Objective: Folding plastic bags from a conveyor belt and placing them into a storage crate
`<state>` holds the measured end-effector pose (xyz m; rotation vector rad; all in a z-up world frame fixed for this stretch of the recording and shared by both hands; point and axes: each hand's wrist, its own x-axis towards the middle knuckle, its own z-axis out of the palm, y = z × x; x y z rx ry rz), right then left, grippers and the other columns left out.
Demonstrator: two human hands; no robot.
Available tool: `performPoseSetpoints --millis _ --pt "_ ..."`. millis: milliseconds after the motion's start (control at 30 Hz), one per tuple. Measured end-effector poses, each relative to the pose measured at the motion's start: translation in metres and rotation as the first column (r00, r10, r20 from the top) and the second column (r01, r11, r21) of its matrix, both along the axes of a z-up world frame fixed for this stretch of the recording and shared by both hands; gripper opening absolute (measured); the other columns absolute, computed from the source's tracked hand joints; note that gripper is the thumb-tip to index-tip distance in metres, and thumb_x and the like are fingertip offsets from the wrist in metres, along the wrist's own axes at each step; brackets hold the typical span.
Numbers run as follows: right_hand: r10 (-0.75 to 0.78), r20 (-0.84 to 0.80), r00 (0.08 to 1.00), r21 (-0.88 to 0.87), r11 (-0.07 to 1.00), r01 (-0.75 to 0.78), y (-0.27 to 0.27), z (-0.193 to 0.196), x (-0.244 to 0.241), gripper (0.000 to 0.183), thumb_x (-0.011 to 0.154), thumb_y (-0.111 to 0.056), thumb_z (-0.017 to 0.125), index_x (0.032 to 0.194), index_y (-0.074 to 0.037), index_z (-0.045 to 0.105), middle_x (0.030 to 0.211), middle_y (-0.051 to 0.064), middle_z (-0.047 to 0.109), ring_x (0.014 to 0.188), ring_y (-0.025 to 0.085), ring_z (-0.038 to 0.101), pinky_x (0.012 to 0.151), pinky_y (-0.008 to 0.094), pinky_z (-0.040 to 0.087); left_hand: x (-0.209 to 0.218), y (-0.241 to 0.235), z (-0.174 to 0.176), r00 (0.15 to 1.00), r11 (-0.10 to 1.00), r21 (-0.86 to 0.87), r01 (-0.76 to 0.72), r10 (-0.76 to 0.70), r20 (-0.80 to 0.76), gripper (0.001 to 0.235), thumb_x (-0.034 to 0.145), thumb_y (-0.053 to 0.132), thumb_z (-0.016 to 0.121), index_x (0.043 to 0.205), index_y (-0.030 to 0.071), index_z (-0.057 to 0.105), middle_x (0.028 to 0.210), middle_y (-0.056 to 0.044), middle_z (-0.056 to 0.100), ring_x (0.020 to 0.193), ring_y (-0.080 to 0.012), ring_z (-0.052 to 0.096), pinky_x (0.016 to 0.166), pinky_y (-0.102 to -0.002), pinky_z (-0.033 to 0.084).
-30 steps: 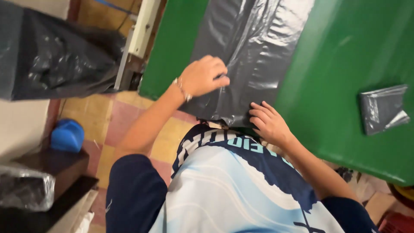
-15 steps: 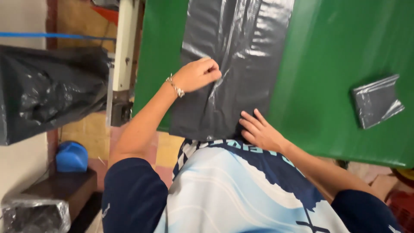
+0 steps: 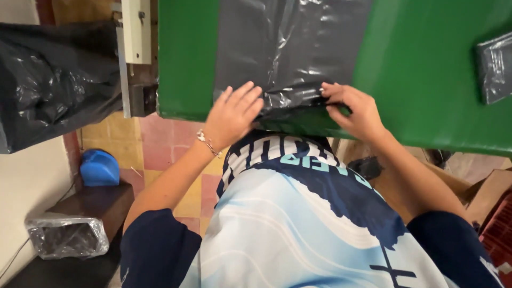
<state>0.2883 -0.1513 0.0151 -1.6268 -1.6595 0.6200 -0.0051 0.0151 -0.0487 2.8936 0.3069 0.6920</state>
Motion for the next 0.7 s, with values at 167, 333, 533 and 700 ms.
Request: performPoseSetpoints --millis 167,333,533,700 --pt "0.103 0.12 0.987 0.11 0.987 -0.116 -0.012 -0.019 -0.005 0.046 0.079 -0.032 0.085 0.104 0.0 0.064 0.116 0.019 0.068 0.118 0.039 0.065 0.111 0.054 0.044 -0.011 0.007 -0.019 0.994 0.995 0.016 -0.1 0.1 0.033 0.02 0.097 0.019 0.046 0.107 0.023 0.063 0.111 0.006 0.063 0.115 -0.0149 0.062 0.087 -0.031 0.05" --pt "0.146 0.365 0.919 0.19 0.955 -0.227 -0.022 -0.036 -0.006 0.036 0.078 -0.023 0.08 0.102 -0.001 0.065 0.12 0.019 0.067 0.122 0.041 0.062 0.114 0.058 0.039 -0.009 0.021 -0.007 0.994 0.997 0.01 -0.079 0.08 -0.069 0.015 0.092 0.026 0.053 0.102 0.028 0.063 0.098 0.012 0.064 0.107 -0.0105 0.064 0.074 -0.027 0.052" --pt "-0.013 0.149 0.989 0.104 0.995 -0.003 0.01 -0.006 0.025 0.022 0.073 -0.001 0.078 0.092 -0.009 0.07 0.101 0.007 0.07 0.101 0.03 0.07 0.099 0.046 0.054 0.064 0.116 0.117 0.735 0.682 -0.698 -0.218 -0.355 -0.577 0.057 0.088 0.067 0.052 0.117 0.02 0.067 0.111 -0.009 0.074 0.109 -0.0351 0.068 0.093 -0.049 0.052" --pt "-0.098 -0.045 0.994 -0.053 0.994 0.096 0.107 0.064 0.087 0.015 0.085 -0.001 0.076 0.097 -0.006 0.068 0.093 0.007 0.067 0.089 0.021 0.063 0.085 0.033 0.047 0.152 0.224 0.108 0.855 0.029 -0.907 -0.421 -0.322 -0.407 0.097 0.068 0.08 0.003 0.108 0.019 0.067 0.12 -0.002 0.073 0.118 -0.0107 0.067 0.097 -0.031 0.045"
